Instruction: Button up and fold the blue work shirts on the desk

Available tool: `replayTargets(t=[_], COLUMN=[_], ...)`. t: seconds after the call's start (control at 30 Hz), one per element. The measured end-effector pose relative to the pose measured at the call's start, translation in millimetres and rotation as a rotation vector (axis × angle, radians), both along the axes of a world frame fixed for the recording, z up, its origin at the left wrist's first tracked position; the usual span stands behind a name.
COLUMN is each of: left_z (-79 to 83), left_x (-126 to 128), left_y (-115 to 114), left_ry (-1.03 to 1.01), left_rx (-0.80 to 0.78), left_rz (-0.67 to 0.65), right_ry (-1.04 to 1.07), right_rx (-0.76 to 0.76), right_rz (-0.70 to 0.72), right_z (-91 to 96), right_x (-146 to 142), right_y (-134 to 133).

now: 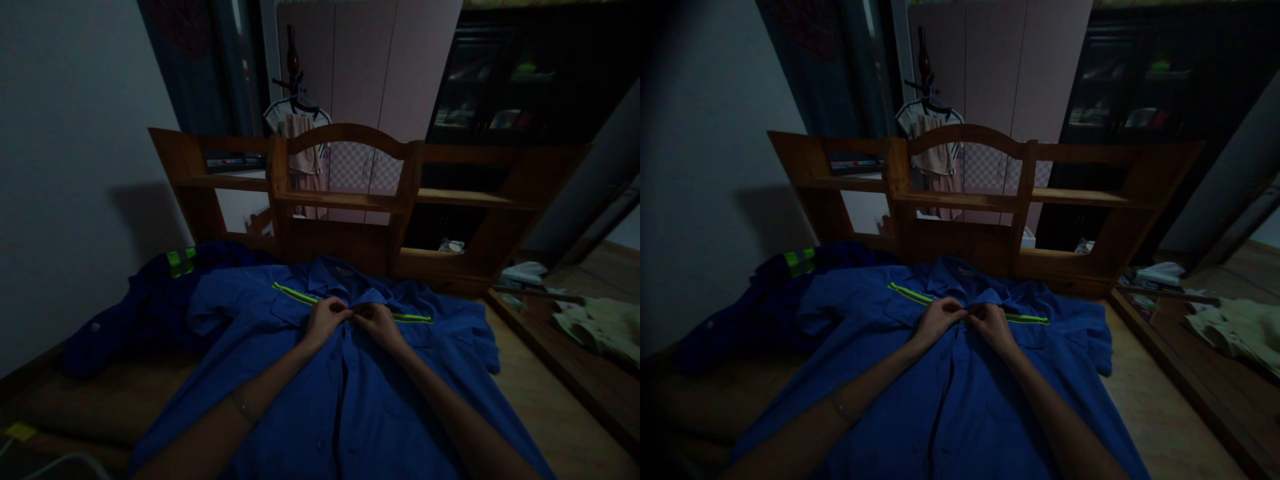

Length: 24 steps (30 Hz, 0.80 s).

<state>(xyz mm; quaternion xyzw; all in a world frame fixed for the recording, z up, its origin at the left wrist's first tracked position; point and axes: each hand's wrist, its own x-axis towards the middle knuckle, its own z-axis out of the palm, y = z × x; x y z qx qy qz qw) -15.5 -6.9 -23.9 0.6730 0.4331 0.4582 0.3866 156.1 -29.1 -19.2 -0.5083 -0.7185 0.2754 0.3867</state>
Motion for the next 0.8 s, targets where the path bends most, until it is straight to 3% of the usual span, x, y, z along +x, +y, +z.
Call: replayTargets(t=[0.07,0.2,0.43,0.6,0.8], left_z=[0.6,2.4,3.9,6.0,8.1], left_x=[-0.2,-0.7,1.4,3.7,3.9], left_y=[-0.2,1.1,-3.5,-6.1,-6.8], left_ry=[-0.014,-0.155,-0.307,-0.374,-0.342], left_rx=[-0.016,-0.206,-0.415,-0.452,-0.358], left_rz=[0.026,0.041,0.053,0.047,-0.015], right_ry=[-0.014,0.003,0.185,0.273,0.115], right_rx=[0.017,0.013,-0.091,-0.141,-0.053], right_rz=[-0.001,-0.01,0.053,0.143,0.118], right_z=[1.5,0.4,-10.3,-9.5,-3.2], right_x=[-0.3,0.1,2.6,5.3,7.1], right_y=[-0.6,1.1,11.6,16.5,8.9])
